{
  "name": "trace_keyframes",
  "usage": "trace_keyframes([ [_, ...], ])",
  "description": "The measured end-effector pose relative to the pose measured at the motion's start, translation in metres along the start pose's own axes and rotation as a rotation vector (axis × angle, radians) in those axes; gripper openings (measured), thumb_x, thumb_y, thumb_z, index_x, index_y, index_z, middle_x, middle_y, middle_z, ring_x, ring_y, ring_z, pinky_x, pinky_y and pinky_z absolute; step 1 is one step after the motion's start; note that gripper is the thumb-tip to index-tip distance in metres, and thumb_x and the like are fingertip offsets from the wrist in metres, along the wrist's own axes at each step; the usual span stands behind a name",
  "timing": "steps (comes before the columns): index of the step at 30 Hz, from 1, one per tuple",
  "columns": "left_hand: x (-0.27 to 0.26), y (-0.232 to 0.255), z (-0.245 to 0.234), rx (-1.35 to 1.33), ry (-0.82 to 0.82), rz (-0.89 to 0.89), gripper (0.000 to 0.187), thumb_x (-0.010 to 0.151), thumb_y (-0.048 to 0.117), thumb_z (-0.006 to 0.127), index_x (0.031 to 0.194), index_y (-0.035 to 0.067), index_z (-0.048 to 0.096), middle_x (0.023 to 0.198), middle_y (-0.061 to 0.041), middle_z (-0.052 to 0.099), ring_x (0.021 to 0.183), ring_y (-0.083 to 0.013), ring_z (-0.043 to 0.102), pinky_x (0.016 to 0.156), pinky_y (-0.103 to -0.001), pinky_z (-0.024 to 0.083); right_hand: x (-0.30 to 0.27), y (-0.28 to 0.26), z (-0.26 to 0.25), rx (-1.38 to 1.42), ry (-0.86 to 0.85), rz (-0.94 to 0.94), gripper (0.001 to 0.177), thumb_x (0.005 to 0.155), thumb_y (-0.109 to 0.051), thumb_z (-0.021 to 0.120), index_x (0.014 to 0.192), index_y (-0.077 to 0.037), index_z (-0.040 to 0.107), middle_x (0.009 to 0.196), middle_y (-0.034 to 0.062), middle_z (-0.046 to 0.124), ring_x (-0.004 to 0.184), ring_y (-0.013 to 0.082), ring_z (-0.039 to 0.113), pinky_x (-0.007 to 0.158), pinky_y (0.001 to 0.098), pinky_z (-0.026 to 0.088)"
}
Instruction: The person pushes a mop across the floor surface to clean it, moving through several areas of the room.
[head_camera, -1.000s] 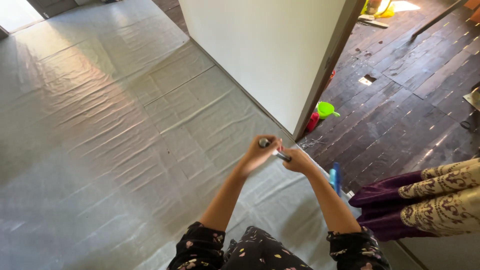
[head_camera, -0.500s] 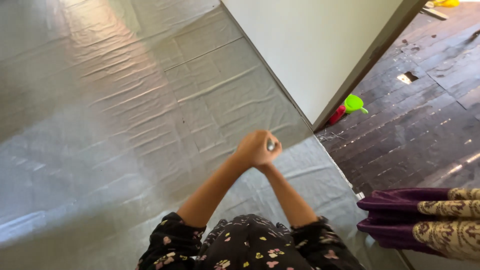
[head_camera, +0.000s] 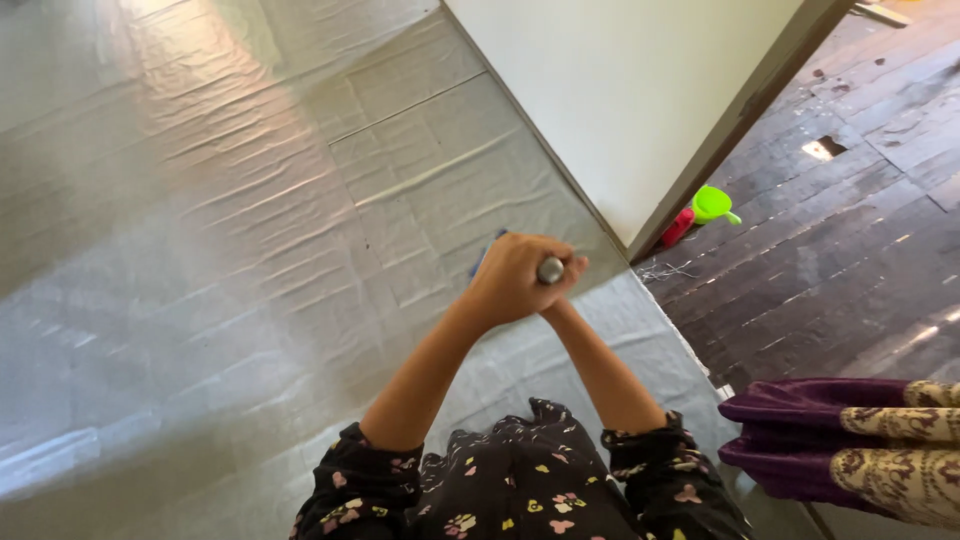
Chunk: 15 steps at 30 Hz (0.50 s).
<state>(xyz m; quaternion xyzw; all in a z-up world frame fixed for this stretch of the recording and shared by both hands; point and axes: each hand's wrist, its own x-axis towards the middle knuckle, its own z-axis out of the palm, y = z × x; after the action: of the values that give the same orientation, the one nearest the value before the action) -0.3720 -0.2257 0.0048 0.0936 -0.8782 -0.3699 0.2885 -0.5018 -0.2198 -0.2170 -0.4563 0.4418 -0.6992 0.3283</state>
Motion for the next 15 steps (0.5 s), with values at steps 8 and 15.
trace_keyframes([
  [8,0.055,-0.066,0.065,-0.341,0.168,-0.281,0.028,0.097,0.017,0.067,0.078,-0.003,0.063,0.067,-0.013,0.052,0.061,-0.0163,0.045,0.054,-0.033,0.041,0.019,-0.018,-0.125,-1.049,-0.220,0.243,0.015,0.080,-0.006,0.061,0.093,-0.011,0.067,0.089,0.0141,0.070,0.089,0.0373,0.063,0.075,0.0459,0.049],
  [15,0.084,-0.120,0.102,-0.289,0.248,-0.218,0.046,0.085,0.001,0.054,0.131,0.006,0.060,0.136,-0.017,0.062,0.132,-0.0329,0.051,0.108,-0.041,0.042,0.036,0.071,-0.189,-0.789,-0.246,-0.119,0.054,0.065,0.010,0.050,0.115,-0.007,0.064,0.099,0.0167,0.069,0.099,0.0402,0.061,0.088,0.0465,0.048],
])
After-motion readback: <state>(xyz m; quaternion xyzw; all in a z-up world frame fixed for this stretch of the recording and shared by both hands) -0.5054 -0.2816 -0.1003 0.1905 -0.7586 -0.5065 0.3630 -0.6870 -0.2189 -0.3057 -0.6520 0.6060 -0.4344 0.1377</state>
